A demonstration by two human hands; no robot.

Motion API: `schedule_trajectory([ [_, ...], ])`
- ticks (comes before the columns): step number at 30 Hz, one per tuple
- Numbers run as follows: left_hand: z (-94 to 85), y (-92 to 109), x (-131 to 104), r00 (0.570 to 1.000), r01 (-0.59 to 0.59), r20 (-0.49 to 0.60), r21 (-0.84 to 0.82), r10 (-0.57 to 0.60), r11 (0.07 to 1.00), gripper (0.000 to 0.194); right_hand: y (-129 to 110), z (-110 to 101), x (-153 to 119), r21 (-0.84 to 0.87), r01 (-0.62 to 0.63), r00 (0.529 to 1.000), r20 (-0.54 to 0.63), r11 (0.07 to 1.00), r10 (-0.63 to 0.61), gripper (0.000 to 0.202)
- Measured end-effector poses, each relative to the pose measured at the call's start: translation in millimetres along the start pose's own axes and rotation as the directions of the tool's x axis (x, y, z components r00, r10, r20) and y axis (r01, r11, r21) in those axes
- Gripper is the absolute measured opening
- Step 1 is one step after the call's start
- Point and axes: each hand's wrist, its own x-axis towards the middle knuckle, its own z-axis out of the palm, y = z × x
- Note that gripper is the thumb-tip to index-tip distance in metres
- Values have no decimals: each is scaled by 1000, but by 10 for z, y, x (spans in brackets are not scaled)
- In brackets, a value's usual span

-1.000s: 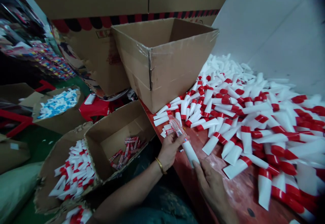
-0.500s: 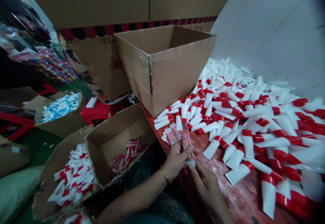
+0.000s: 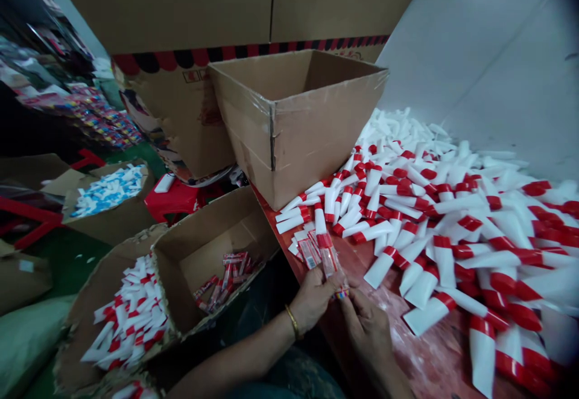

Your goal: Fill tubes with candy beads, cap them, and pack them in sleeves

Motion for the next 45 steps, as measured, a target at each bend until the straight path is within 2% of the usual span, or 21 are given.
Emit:
schedule_trajectory([
  [4,-30,21,-46,999,27,-31,-70,-29,997,43,-100,24,23,10,-42,990,133,999,40,31],
  [7,-251,44,-90,990,34,-132,-59,-41,998,44,-160,-71,89,-49,-78,968,237,996,87,33],
  [8,-406,47,-104,981,30,-189,-36,-37,999,46,-163,-141,134,-109,-115,966,221,987,137,34],
  [10,-846,34,-148,940,47,-339,67,-21,997,50,-135,-329,261,-297,-272,948,84,915,308,36],
  [12,-1406,-12,-238,856,171,-517,286,2,943,47,-68,-523,424,-484,-465,873,-114,741,473,41],
  [13,-1694,-46,-304,794,315,-608,453,31,834,41,-25,-598,508,-552,-515,841,-178,656,511,44],
  [14,-1964,-85,-382,727,509,-686,578,42,638,36,19,-649,587,-610,-532,824,-211,588,526,46],
  [16,-2399,-173,-551,640,654,-767,575,45,492,27,105,-676,714,-700,-502,826,-213,508,522,47],
  [18,-2647,-257,-688,594,724,-804,551,30,415,21,174,-629,785,-758,-456,837,-189,466,513,43],
  [20,-2709,-312,-741,575,756,-818,543,26,364,21,219,-565,801,-783,-438,836,-175,441,520,37],
  [23,-2511,-282,-630,603,730,-793,594,90,338,36,234,-515,750,-804,-400,845,-137,441,517,30],
  [24,-2375,-236,-550,630,700,-767,629,121,339,39,227,-510,723,-811,-377,854,-117,447,508,29],
  [26,-2012,-102,-352,725,567,-656,742,211,358,38,203,-504,669,-821,-332,873,-80,465,482,28],
  [27,-1796,-24,-240,778,469,-571,805,262,365,36,191,-499,645,-821,-321,877,-70,472,474,28],
  [28,-1567,52,-124,828,280,-418,886,373,371,34,181,-492,624,-818,-321,878,-68,477,474,27],
  [30,-1118,176,119,870,-29,-112,960,480,278,29,174,-475,593,-808,-336,872,-72,485,484,25],
  [32,-753,236,361,883,-159,73,976,463,151,27,184,-465,571,-801,-348,867,-78,486,493,23],
  [34,-520,232,578,915,-194,161,980,370,53,28,202,-466,552,-807,-335,873,-71,487,483,24],
  [37,-389,168,810,958,-161,161,987,239,-21,25,226,-474,525,-823,-294,893,-55,486,447,25],
  [42,-397,136,913,969,-127,134,991,207,-48,20,292,-479,496,-827,-271,924,-80,493,374,23],
  [45,-375,195,861,966,-132,139,990,220,-50,18,355,-506,477,-733,-323,917,-85,599,391,27],
])
